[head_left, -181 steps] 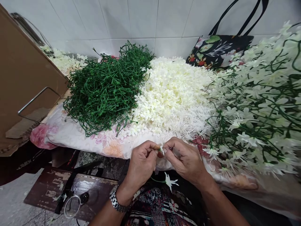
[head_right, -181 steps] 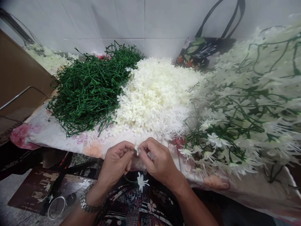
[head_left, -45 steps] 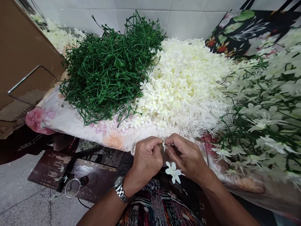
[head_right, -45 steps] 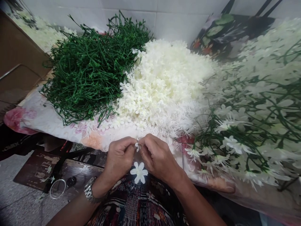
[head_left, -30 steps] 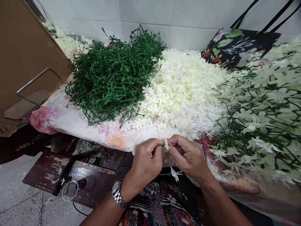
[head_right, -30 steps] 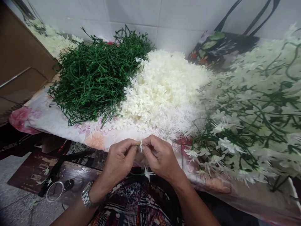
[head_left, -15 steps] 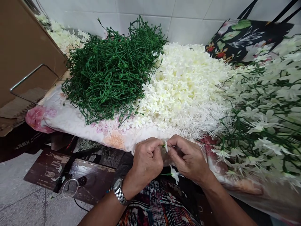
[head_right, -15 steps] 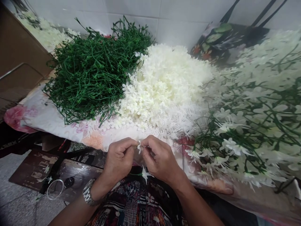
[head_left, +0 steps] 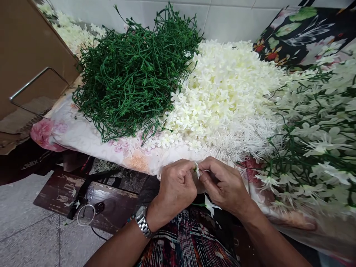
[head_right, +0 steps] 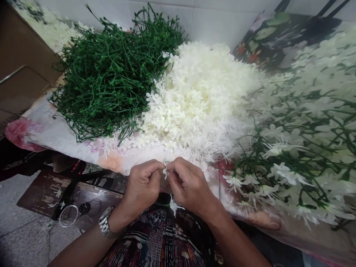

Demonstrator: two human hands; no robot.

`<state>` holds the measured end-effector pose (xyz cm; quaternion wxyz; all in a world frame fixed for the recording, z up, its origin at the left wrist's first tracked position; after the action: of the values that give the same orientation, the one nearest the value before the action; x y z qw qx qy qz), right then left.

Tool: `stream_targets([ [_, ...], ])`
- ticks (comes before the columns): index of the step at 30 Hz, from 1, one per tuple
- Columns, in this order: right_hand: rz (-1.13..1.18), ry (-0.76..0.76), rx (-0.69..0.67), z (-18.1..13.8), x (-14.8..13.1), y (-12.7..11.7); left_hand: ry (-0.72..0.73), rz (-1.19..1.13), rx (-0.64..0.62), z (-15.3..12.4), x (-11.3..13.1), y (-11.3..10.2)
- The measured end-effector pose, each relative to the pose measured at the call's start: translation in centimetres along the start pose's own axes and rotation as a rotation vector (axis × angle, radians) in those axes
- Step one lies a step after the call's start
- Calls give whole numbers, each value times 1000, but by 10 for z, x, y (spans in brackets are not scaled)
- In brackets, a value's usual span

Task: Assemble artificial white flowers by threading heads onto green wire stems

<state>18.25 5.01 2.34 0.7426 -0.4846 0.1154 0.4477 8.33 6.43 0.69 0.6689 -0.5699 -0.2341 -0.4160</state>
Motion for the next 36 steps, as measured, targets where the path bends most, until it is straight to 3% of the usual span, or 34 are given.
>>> stream_targets([
  [10,-48,-27,11,0,-3,2,-37,1,-11,1,-4,1],
  [17,-21,13,91,3,-4,-7,-212,-337,-58,1,-14,-1],
  [25,-51,-159,142,-2,-18,-13,-397,-559,-218,-2,-21,7],
  [36,50,-25,92,1,-14,-16,-523,-738,-160,-9,-26,6],
])
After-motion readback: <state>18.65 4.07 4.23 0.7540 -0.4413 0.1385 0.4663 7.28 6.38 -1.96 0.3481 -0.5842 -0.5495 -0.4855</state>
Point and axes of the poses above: each hand's wrist, its own z-axis towards the middle knuckle, its own y-axis out of the palm, x = y × z, the point moved 8 cm from there along z, towards the middle knuckle, and after that the axes turned 3 degrees about x, right-handed, at the moved point
